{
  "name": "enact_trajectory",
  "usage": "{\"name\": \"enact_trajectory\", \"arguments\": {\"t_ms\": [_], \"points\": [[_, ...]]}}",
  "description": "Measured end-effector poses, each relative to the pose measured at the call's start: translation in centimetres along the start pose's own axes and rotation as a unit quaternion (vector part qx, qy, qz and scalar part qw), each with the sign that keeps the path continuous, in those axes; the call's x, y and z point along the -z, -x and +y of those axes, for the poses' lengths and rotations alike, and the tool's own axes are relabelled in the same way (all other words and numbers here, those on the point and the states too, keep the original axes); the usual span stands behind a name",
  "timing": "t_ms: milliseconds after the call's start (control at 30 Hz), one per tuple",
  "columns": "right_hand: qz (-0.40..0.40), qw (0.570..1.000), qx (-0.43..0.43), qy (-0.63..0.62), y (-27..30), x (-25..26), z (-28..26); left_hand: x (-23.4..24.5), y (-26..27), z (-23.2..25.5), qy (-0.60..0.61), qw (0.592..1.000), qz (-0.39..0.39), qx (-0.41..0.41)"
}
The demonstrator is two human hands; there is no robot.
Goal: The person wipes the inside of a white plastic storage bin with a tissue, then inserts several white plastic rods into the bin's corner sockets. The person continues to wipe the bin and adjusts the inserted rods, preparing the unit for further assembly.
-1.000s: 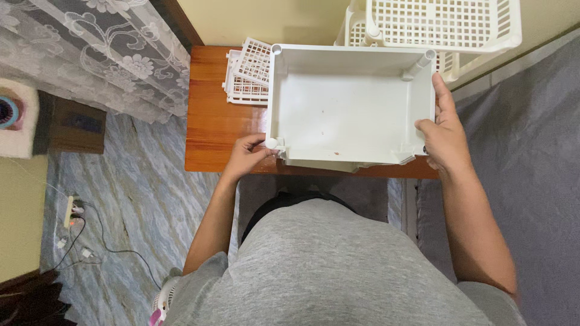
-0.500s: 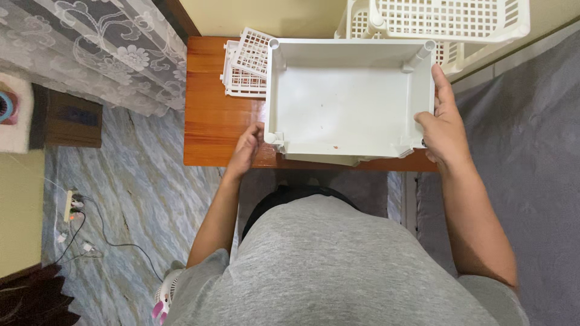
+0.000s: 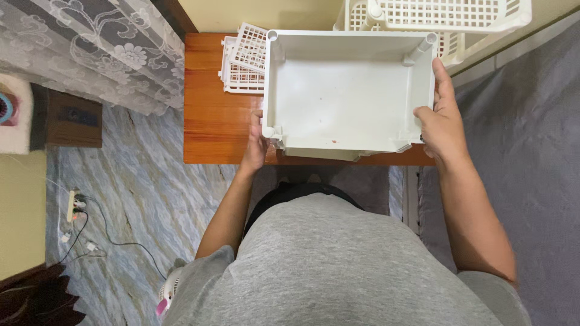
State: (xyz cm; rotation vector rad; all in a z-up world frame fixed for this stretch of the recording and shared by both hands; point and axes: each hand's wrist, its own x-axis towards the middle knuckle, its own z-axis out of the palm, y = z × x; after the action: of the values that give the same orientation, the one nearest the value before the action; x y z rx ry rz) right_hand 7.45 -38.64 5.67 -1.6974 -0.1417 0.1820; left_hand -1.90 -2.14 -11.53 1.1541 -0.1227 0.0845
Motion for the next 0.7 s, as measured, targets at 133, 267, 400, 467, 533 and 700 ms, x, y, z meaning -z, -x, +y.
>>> {"name": "enact_trajectory", "arguments": {"t_ms": [133, 267, 400, 467, 533, 700], "points": [[-0.002, 1.000, 0.012, -0.001, 0.0, -0.1, -0.1, -0.1, -0.1, 0.0, -0.018, 1.000, 0.011, -0.003], [0.004, 1.000, 0.008, 0.015, 0.2, -0.3, -0.3, -0.1, -0.1, -0.3, -0.029, 0.999, 0.020, -0.020], [0.007, 1.000, 0.007, 0.024, 0.5, -0.3, -0.5, 0.5, -0.1, -1.2, -0.068, 0.997, 0.009, -0.040], [0.011, 1.000, 0.011, 0.023, 0.6, -0.3, -0.3, 1.0, -0.3, -2.3, -0.078, 0.994, 0.004, -0.075], [-0.003, 0.999, 0.035, 0.015, 0.7, -0.2, -0.2, 1.7, -0.2, -3.9, -0.064, 0.994, -0.002, -0.093], [0.010, 1.000, 0.013, -0.007, 0.7, 0.3, 0.5, 4.1, 1.2, -9.2, -0.137, 0.986, 0.040, -0.090]]}}
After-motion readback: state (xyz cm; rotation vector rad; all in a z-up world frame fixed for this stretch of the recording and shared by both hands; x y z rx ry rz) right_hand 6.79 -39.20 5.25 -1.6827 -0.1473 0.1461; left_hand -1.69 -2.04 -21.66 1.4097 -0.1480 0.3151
